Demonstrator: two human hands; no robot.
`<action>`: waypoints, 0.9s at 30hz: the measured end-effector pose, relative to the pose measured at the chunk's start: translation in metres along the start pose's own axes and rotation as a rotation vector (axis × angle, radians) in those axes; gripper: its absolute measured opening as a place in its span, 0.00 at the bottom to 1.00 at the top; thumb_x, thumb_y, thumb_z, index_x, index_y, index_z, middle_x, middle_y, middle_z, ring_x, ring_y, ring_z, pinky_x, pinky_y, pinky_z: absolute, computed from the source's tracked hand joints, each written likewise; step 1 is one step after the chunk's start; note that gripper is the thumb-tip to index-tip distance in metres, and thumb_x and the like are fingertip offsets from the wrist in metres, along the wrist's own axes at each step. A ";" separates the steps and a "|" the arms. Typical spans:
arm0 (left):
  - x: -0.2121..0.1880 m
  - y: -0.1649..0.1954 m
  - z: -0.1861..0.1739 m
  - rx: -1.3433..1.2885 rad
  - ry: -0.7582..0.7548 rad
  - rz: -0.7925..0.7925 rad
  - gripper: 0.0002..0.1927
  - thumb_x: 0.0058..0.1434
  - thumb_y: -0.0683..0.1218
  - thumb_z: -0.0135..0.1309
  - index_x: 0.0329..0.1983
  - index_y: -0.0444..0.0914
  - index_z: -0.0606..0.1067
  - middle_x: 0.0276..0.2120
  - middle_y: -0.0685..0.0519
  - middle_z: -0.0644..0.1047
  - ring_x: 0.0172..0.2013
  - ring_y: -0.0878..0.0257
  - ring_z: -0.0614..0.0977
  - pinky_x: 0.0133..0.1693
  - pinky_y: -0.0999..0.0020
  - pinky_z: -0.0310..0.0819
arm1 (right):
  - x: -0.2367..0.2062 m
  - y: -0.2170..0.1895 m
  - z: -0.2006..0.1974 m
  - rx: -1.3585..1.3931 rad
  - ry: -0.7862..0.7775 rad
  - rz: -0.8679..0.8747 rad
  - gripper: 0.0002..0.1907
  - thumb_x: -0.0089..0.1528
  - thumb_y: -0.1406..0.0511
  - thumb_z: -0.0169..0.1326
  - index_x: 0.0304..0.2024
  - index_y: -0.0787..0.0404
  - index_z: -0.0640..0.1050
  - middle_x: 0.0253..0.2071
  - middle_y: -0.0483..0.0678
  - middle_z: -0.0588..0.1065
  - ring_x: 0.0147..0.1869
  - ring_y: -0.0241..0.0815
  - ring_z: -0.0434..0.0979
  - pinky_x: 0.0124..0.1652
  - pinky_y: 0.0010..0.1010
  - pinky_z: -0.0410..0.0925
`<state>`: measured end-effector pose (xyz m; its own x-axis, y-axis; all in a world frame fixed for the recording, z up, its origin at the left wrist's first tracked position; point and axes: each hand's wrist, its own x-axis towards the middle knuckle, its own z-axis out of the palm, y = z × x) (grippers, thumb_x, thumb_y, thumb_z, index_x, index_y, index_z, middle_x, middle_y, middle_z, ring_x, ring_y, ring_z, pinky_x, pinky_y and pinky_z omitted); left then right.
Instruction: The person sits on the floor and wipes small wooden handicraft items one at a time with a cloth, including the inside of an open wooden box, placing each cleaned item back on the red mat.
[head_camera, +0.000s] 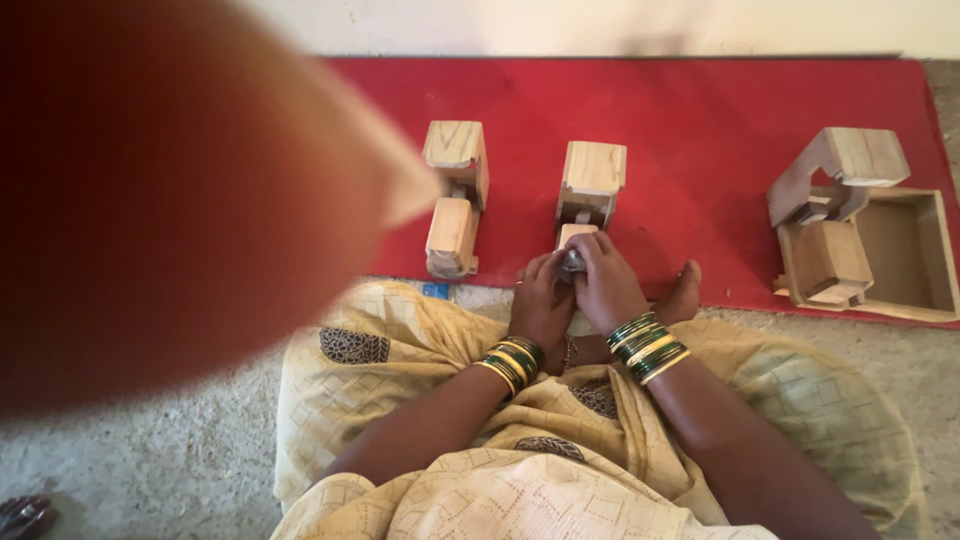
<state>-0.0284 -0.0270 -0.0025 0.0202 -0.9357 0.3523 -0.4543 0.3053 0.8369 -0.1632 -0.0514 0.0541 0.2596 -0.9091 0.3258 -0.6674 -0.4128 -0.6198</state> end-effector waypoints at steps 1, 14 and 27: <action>-0.001 0.001 -0.001 0.009 -0.018 -0.010 0.26 0.61 0.42 0.53 0.65 0.38 0.70 0.57 0.40 0.74 0.54 0.41 0.78 0.56 0.53 0.74 | 0.000 0.001 0.000 -0.012 -0.016 0.037 0.20 0.57 0.73 0.55 0.51 0.57 0.72 0.49 0.55 0.75 0.52 0.61 0.78 0.48 0.47 0.72; 0.002 -0.023 0.013 0.169 -0.072 -0.091 0.24 0.65 0.44 0.51 0.65 0.37 0.70 0.57 0.39 0.73 0.54 0.40 0.75 0.57 0.49 0.69 | -0.002 0.004 0.003 -0.140 -0.064 -0.005 0.22 0.56 0.64 0.57 0.54 0.57 0.74 0.54 0.56 0.74 0.58 0.63 0.70 0.56 0.50 0.67; -0.001 0.016 -0.004 0.166 0.001 0.102 0.21 0.63 0.40 0.53 0.61 0.37 0.72 0.60 0.41 0.72 0.59 0.39 0.72 0.60 0.50 0.68 | 0.002 0.009 0.004 -0.032 -0.012 0.210 0.19 0.54 0.70 0.58 0.48 0.60 0.72 0.48 0.58 0.71 0.49 0.64 0.75 0.46 0.51 0.70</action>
<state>-0.0322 -0.0200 0.0124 -0.0331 -0.9013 0.4320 -0.5945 0.3652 0.7163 -0.1664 -0.0568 0.0460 0.1208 -0.9755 0.1838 -0.7294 -0.2128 -0.6502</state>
